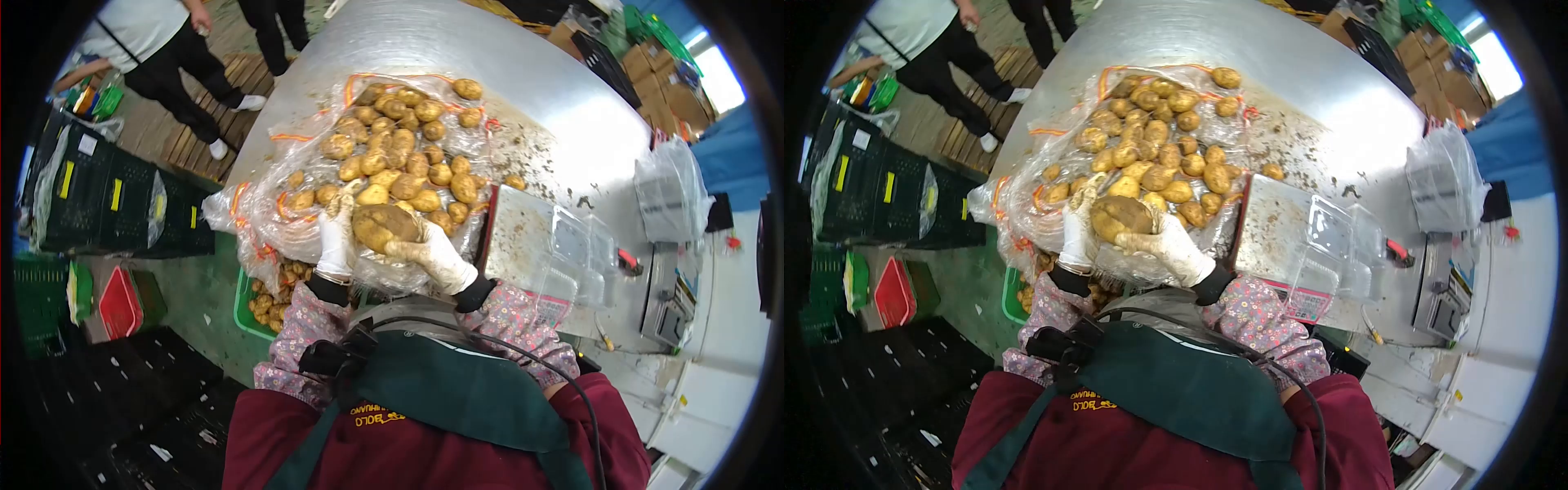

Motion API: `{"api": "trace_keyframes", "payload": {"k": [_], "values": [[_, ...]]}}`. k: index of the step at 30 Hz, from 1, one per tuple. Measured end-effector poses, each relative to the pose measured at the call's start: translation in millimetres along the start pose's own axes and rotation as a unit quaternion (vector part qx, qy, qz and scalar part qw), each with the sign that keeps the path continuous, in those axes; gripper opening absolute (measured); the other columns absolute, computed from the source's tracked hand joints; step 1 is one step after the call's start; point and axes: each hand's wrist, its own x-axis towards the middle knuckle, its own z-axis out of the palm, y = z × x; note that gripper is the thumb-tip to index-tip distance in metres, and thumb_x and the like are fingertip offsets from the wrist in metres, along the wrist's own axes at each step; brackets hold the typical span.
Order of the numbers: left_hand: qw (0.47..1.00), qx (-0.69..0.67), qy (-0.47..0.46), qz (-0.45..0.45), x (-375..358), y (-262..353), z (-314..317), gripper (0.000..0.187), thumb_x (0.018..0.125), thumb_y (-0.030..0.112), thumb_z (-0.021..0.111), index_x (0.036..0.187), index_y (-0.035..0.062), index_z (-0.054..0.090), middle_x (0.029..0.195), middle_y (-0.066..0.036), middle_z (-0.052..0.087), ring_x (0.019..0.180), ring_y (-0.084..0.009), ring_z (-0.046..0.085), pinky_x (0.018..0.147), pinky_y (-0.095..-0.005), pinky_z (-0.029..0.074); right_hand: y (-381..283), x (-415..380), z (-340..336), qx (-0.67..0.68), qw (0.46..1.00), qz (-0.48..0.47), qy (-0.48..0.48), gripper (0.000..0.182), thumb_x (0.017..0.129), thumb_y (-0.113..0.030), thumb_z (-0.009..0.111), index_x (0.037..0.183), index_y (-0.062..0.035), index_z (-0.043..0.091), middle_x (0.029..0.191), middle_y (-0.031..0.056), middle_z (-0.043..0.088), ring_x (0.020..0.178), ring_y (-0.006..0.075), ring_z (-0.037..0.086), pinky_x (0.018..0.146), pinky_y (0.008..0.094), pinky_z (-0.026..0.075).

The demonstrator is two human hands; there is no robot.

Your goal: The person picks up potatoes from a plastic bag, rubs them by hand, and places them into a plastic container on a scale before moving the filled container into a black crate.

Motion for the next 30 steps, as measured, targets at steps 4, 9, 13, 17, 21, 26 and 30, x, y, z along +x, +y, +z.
{"api": "trace_keyframes", "payload": {"k": [4, 9, 13, 17, 21, 26, 30], "values": [[0.993, 0.028, -0.116, -0.016, -14, 4, 11, 0.032, 0.097, 0.022, 0.062, 0.120, 0.0001, 0.061, 0.103, -0.008, 0.068, 0.089, -0.0172, 0.064, 0.072, -0.0281, 0.054, 12, -10, -15, 0.141, 0.986, -0.025, 0.087, 0.051, 0.096, -0.030, 0.064, 0.135, 0.0003, 0.053, 0.119, 0.0043, 0.064, 0.104, 0.0114, 0.059, 0.092, 0.0278, 0.047], [0.968, 0.027, -0.198, -0.151, -45, 7, 43, 0.041, 0.094, 0.025, 0.065, 0.128, 0.0054, 0.056, 0.121, -0.011, 0.063, 0.107, -0.0169, 0.061, 0.090, -0.0302, 0.051, 10, -9, -59, 0.177, 0.973, 0.071, 0.130, 0.065, 0.094, -0.057, 0.055, 0.122, 0.0005, 0.064, 0.113, 0.0118, 0.069, 0.092, 0.0235, 0.068, 0.082, 0.0338, 0.053], [0.880, 0.339, -0.259, 0.209, -29, -32, 7, 0.067, 0.089, 0.024, 0.070, 0.141, 0.0050, 0.032, 0.130, -0.012, 0.056, 0.114, -0.0220, 0.060, 0.097, -0.0328, 0.048, -1, -13, -87, -0.645, 0.710, 0.100, 0.266, 0.059, 0.087, -0.060, 0.060, 0.091, -0.0026, 0.069, 0.082, 0.0190, 0.070, 0.079, 0.0297, 0.070, 0.069, 0.0381, 0.054], [0.974, -0.050, -0.208, -0.078, -26, -64, -13, 0.059, 0.091, 0.030, 0.066, 0.136, 0.0038, 0.040, 0.129, -0.014, 0.057, 0.115, -0.0249, 0.060, 0.096, -0.0344, 0.051, -8, -22, -85, -0.508, 0.802, -0.067, 0.307, 0.039, 0.084, -0.040, 0.070, 0.102, -0.0044, 0.068, 0.094, 0.0181, 0.070, 0.087, 0.0365, 0.067, 0.077, 0.0387, 0.054], [0.983, 0.023, -0.064, -0.168, -52, -35, 35, 0.035, 0.100, 0.034, 0.052, 0.106, 0.0017, 0.065, 0.099, -0.007, 0.069, 0.090, -0.0194, 0.067, 0.082, -0.0329, 0.056, -13, -29, -55, -0.395, 0.913, -0.105, -0.001, 0.074, 0.074, -0.042, 0.078, 0.136, -0.0083, 0.053, 0.119, 0.0228, 0.062, 0.112, 0.0374, 0.059, 0.096, 0.0393, 0.047], [0.959, 0.126, -0.238, -0.088, -57, -69, 25, 0.042, 0.103, 0.036, 0.046, 0.128, 0.0037, 0.053, 0.110, -0.011, 0.067, 0.093, -0.0203, 0.068, 0.077, -0.0346, 0.057, -31, -90, -69, -0.444, 0.863, -0.194, 0.143, 0.065, 0.072, -0.034, 0.078, 0.128, -0.0084, 0.058, 0.125, 0.0161, 0.062, 0.116, 0.0329, 0.060, 0.101, 0.0391, 0.046], [0.924, 0.322, -0.175, 0.112, -39, -56, 30, 0.053, 0.092, 0.009, 0.066, 0.138, -0.0024, 0.043, 0.126, -0.020, 0.059, 0.114, -0.0268, 0.059, 0.097, -0.0327, 0.046, -51, -181, -111, -0.480, 0.754, -0.187, 0.407, 0.063, 0.069, -0.015, 0.079, 0.126, -0.0045, 0.052, 0.123, 0.0179, 0.057, 0.114, 0.0352, 0.057, 0.100, 0.0412, 0.046]]}}
